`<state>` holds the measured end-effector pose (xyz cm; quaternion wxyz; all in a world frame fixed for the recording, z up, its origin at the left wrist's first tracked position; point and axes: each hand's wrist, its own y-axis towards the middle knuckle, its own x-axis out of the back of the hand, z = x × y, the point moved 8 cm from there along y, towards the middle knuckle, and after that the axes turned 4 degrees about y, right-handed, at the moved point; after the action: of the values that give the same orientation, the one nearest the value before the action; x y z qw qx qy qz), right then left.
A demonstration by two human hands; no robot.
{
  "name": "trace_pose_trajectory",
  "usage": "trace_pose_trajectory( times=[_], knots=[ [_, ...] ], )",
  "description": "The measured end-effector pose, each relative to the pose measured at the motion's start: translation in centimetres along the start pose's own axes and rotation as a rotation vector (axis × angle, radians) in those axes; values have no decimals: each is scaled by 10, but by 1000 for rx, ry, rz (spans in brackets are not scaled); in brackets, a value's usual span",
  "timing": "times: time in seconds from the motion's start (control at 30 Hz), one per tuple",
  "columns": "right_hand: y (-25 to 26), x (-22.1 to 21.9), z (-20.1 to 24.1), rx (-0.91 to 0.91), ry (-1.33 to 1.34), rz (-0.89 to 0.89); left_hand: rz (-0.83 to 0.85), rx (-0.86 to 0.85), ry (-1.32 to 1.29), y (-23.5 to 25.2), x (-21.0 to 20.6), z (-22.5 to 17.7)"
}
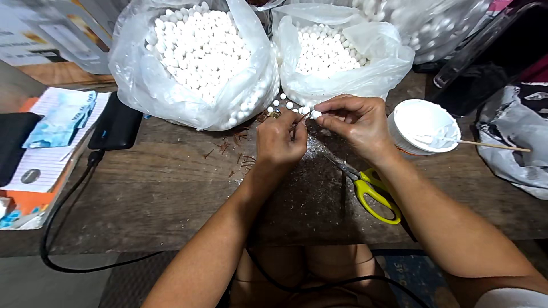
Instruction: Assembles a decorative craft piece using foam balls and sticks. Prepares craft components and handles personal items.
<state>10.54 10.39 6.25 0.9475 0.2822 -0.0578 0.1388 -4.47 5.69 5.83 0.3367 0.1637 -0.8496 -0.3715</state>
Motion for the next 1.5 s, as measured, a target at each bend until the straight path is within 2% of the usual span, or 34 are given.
trace_pose_trajectory(
  times=[0.73,1.07,1.5],
  knots=[
    [-2,-1,1,-16,-241,79,21,-63,65,-3,-3,-6],
    [-2,-3,4,15,-221,103,63,-65,86,-4,-5,-5],
    [-3,-3,-2,-96,-180,64,39,-79,46,-5,-4,-6]
  ],
)
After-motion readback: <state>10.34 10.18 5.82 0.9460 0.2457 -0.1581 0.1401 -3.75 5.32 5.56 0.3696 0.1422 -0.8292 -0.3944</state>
